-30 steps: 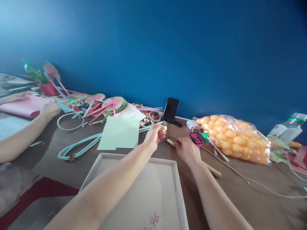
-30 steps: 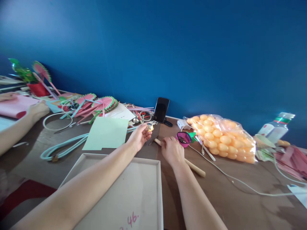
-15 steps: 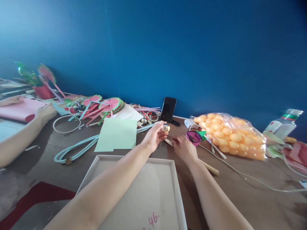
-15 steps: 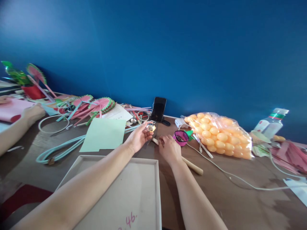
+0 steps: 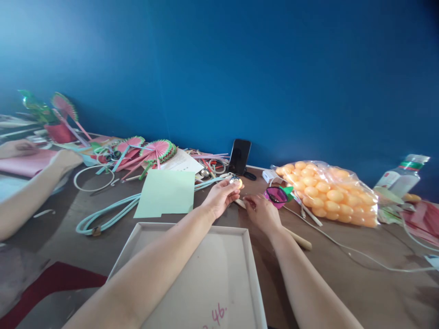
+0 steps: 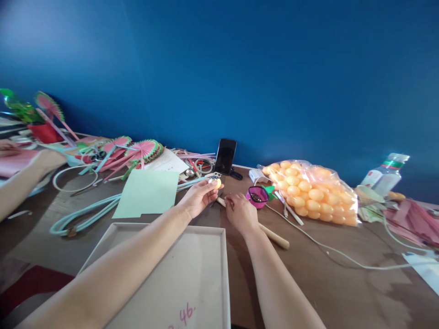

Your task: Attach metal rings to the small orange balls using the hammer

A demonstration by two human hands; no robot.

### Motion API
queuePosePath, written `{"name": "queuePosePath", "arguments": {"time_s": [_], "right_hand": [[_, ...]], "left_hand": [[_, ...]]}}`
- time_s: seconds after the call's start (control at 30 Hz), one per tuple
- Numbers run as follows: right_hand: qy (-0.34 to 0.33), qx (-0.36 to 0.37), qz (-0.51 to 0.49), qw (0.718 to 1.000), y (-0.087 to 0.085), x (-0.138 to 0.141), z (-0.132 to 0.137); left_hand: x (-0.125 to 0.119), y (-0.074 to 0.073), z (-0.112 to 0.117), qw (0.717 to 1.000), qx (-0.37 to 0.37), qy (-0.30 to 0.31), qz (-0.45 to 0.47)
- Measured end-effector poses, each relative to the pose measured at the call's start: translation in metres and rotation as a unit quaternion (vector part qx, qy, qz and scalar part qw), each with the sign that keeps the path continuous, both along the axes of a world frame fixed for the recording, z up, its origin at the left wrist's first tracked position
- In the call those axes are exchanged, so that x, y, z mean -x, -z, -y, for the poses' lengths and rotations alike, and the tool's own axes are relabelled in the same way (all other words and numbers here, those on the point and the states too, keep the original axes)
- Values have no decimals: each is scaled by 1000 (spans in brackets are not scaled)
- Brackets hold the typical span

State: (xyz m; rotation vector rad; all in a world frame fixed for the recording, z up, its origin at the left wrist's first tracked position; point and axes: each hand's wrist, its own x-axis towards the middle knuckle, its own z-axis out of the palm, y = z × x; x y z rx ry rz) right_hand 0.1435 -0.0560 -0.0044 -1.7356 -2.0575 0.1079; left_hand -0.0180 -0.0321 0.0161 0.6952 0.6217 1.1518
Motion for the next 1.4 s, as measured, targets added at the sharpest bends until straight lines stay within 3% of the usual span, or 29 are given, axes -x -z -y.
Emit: {"name": "queuePosePath", "arguments": {"time_s": [0.2,0.4,0.5,0.6,0.77,0.93,1.17,1.4], "right_hand": [[-11,-33,-10,999,0,-1,-1],[-15,-133,-67,989,-6,-6,-1],[14,-194,-84,977,-11,-13,-2],[86,-215,-81,969,-16,-21,-3],[210,-98,-24,972,-26,-35,-3],[268,15,24,963,-30,-47,-8],[272,104,37,956,-33,-56,-10],[227,100,47,968,-31,-62,-11]], "left_hand": [[0,1,-1,1000,5,-2,-15],[-2,4,-2,1000,20,-14,-4],[-2,3,-3,998,54,-36,-1],[-3,1,-4,993,100,-64,-2],[-3,-1,-4,990,124,-67,-4],[-2,1,-5,988,131,-75,-28],[-3,4,-6,987,133,-81,-34],[-3,5,-7,987,128,-81,-45]]}}
